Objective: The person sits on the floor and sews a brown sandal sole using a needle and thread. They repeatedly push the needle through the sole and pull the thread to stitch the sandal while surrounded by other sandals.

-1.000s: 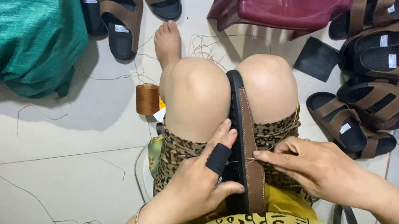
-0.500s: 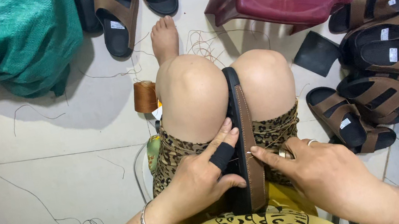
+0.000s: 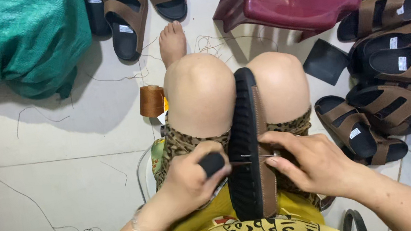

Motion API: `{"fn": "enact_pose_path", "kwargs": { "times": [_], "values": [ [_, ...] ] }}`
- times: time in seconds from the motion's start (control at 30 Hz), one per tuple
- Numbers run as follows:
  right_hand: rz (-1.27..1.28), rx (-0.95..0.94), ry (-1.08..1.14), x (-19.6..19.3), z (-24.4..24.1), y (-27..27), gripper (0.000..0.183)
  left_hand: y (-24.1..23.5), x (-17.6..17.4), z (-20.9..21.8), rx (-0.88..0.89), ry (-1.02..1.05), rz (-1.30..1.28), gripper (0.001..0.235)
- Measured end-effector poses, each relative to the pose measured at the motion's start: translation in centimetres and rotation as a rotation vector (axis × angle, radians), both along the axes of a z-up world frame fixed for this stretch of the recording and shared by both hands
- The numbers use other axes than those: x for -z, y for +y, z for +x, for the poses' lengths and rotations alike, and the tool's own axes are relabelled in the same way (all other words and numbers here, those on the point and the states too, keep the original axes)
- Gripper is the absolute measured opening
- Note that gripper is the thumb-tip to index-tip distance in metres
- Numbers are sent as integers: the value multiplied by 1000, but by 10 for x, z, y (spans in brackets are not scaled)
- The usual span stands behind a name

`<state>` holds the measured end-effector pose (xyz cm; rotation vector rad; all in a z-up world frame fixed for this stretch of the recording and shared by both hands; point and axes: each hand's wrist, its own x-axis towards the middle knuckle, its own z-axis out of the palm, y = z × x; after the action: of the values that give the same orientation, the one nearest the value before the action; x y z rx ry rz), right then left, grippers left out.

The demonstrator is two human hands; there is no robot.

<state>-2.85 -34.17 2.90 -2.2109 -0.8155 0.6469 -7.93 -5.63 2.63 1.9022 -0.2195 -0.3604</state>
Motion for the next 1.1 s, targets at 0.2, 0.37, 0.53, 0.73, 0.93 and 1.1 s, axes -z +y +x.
{"fn": "enact_pose_path", "kwargs": {
  "times": [0.2,0.37,0.53,0.73,0.93,1.1],
  "values": [
    [231,-10,-233,-6,-6,1,46,4,-25,6,-38,536,-1042,7],
    [-24,-152,-243,-6,-5,-12,55,-24,-5,-8,46,-49,-53,25],
    [-273,-303,-67,-7,6,-17,68,-41,0,-22,135,-239,22,42],
    [-205,-279,116,-10,21,-5,63,-40,9,-32,62,-50,-150,47],
    [-103,-136,19,-11,16,24,42,-48,23,-50,-133,-192,-113,37],
    [-76,-131,-35,-12,19,27,38,-51,29,-57,-318,152,-401,36]
  ]
}}
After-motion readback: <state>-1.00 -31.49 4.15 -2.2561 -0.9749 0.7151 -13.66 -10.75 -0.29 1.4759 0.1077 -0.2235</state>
